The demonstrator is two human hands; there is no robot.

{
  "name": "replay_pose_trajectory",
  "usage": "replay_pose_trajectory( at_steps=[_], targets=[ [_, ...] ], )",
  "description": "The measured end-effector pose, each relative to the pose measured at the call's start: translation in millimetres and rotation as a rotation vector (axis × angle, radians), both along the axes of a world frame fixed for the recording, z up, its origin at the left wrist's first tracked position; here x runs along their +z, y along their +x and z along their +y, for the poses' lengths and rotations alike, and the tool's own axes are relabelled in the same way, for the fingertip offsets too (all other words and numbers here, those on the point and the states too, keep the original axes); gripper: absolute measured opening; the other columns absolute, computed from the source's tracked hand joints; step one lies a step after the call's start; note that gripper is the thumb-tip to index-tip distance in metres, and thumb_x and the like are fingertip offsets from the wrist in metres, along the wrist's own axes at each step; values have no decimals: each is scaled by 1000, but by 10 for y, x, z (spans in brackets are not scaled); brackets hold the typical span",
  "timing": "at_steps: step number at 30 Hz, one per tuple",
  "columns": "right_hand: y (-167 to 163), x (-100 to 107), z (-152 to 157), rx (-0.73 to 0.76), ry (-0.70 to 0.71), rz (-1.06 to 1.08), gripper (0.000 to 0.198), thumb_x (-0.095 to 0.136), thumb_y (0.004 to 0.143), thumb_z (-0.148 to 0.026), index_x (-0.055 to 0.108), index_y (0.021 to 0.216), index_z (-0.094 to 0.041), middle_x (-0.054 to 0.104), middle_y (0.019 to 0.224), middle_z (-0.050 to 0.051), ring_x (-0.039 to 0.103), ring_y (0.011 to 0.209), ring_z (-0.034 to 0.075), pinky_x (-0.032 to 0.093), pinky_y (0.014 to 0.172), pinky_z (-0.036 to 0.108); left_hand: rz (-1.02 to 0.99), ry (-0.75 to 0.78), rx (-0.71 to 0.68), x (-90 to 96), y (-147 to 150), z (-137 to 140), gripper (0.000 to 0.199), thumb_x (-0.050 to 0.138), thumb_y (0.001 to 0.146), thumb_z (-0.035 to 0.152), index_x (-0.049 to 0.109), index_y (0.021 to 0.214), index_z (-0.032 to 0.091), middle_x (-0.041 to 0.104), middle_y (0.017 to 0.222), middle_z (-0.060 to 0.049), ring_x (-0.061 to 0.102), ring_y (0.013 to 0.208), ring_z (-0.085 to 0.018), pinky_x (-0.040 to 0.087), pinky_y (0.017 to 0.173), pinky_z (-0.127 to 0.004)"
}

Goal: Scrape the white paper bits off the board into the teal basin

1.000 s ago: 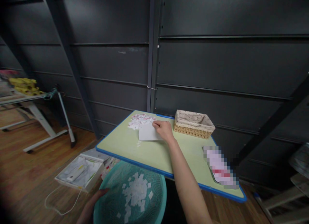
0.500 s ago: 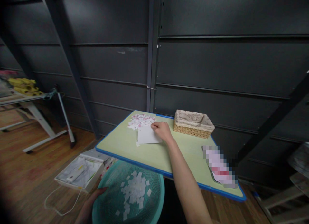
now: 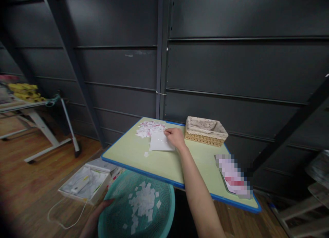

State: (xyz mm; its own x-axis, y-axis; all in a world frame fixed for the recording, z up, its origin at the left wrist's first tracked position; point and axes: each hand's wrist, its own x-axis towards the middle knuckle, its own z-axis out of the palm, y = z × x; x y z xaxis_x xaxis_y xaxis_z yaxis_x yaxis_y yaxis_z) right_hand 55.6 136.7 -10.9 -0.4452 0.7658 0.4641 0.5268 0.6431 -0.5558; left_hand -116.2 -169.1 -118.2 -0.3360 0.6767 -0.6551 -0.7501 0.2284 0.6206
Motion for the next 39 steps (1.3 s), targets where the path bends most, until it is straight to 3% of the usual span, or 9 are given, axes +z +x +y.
replay_pose_trajectory(
  at_steps=[3, 8, 16, 22, 28, 34, 39],
  targets=[
    [-3, 13, -20, -10, 2, -37, 29, 51, 79, -29, 78, 74, -18, 75, 79, 5, 66, 77, 22, 43, 66, 26, -18, -16, -20, 25, 1, 2, 70, 70, 74, 21, 45, 137, 2, 79, 67, -8, 75, 66, -31, 60, 65, -41],
    [-11, 17, -54, 100, -58, 16, 29, 50, 75, -27, 76, 67, -17, 71, 67, 1, 65, 73, 22, 43, 65, 26, -32, -10, -19, 82, 19, -4, 75, 69, 76, 20, 39, 141, -1, 79, 67, -8, 74, 65, -30, 60, 65, -39],
    [-2, -2, 5, 123, -180, 183, 26, 58, 72, -34, 77, 71, -15, 74, 76, 3, 66, 74, 23, 47, 66, 29, 2, 26, -28, 65, 11, -16, 78, 70, 76, 24, 36, 143, 1, 79, 69, -7, 74, 67, -28, 59, 66, -38],
    [-10, -122, -151, 134, -263, 248, 37, 64, 73, -38, 76, 96, -11, 76, 83, 9, 66, 67, 22, 50, 60, 30, 70, 9, 33, 110, 20, -27, 72, 70, 75, 19, 41, 140, 8, 78, 67, -5, 73, 61, -26, 59, 64, -37],
    [26, -279, -562, 138, -53, 143, 25, 58, 84, -29, 78, 97, -21, 75, 103, 9, 71, 92, 25, 53, 84, 35, 79, 36, 18, 87, -33, -20, 59, 69, 75, 21, 52, 129, 3, 79, 70, -9, 74, 66, -30, 59, 64, -40],
    [155, -390, -956, 209, 150, -4, 29, 51, 91, -25, 76, 104, -24, 77, 97, 7, 73, 83, 20, 55, 78, 29, 74, 48, 26, 32, -52, 12, 52, 67, 76, 20, 54, 124, 4, 79, 73, -10, 74, 64, -28, 59, 68, -41],
    [261, -430, -1288, 296, 193, -40, 29, 48, 94, -24, 74, 107, -28, 77, 95, 5, 73, 80, 19, 55, 74, 27, 106, 43, 56, 97, -4, 38, 39, 66, 76, 16, 59, 113, 5, 76, 61, -6, 68, 51, -23, 55, 51, -34]
  ],
)
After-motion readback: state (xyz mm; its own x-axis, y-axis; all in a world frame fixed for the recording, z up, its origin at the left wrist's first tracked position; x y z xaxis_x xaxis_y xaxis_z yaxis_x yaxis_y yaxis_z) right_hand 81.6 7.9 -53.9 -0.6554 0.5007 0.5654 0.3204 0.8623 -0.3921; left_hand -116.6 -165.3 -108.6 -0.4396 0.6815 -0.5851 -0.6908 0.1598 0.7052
